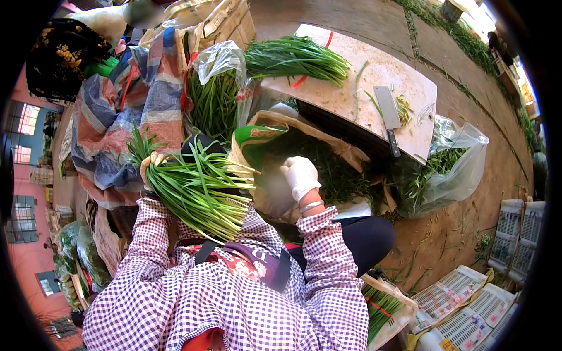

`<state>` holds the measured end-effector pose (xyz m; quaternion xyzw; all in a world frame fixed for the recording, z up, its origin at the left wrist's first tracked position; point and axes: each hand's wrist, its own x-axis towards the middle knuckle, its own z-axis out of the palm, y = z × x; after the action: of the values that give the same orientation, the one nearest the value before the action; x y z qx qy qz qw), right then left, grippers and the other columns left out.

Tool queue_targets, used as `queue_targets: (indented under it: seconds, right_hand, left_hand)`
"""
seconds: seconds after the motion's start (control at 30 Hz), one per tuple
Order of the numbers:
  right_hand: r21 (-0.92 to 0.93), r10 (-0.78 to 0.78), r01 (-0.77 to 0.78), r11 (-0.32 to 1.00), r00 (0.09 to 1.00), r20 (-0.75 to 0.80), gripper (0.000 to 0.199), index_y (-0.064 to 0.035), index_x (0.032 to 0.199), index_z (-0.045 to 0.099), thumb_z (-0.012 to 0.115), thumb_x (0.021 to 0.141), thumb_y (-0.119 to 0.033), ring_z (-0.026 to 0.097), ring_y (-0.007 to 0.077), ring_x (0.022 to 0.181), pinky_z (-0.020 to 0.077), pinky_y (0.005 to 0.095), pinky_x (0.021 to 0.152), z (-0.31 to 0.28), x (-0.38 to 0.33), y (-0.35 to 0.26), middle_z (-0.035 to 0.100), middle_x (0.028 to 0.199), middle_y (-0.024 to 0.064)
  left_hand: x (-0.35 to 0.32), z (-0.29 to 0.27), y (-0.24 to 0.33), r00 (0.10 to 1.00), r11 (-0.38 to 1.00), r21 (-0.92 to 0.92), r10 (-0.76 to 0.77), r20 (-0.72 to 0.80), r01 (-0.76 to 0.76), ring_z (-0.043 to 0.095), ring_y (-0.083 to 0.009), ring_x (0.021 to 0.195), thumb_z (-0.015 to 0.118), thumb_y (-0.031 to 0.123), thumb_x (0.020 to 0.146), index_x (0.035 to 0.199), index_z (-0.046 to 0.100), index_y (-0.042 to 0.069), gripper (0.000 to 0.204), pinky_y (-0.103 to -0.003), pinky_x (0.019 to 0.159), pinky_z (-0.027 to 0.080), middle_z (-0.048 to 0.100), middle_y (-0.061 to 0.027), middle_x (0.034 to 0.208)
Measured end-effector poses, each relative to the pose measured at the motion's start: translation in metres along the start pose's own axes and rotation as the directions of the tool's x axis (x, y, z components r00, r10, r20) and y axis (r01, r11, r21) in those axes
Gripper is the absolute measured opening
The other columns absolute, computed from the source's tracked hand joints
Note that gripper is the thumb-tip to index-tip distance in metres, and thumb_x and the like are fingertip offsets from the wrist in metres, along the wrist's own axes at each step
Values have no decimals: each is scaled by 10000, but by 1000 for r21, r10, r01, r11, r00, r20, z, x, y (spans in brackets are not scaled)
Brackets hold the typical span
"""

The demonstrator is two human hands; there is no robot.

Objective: The person trims the root ends of green onions using a cleaver and bundles the bunches with red ties.

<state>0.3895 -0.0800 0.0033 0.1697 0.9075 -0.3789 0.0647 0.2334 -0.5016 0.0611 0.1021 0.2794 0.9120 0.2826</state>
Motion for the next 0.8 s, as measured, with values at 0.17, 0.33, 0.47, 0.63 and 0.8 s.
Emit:
queue_targets:
  seconds: [0.17,0.33,0.47,0.63,0.8]
  right_hand:
    - [481,-234,263,836,965,-120,202,-24,963,665,707,786,-113,632,284,839,513,352,768,-1,-5,-39,647,879,141]
    - [573,-259,173,801,963,71,203,26,1000,661,677,821,-67,629,238,817,501,338,751,3,-11,-50,655,881,139]
    - [663,-167,65,745,982,92,134,28,935,653,647,857,-81,597,174,754,489,318,685,5,-16,-54,639,821,84]
    - [823,-124,1,568,989,84,96,-19,848,636,611,893,-99,546,111,694,472,279,625,5,-21,-57,599,754,14]
    - [937,51,-131,324,991,121,95,-37,846,630,642,898,-116,510,71,656,439,239,599,28,-13,-48,592,737,-20]
  left_hand:
    - [3,2,-4,999,999,32,33,-27,-32,479,-138,702,469,222,965,885,492,75,169,-289,658,457,487,-31,824]
    - [3,2,0,1000,1000,21,2,-3,-2,498,-147,719,463,219,967,889,492,73,168,-304,675,470,493,-34,837]
    - [1,-1,1,1000,999,42,2,-12,-1,521,-156,735,459,221,969,899,488,72,167,-316,691,486,496,-38,843]
    - [4,1,-2,1000,1000,24,11,9,-12,544,-172,736,457,229,971,908,484,73,170,-334,700,500,501,-37,846]
    - [4,8,-7,998,998,57,40,-41,-38,563,-189,737,463,228,966,904,482,80,162,-355,705,513,513,-30,848]
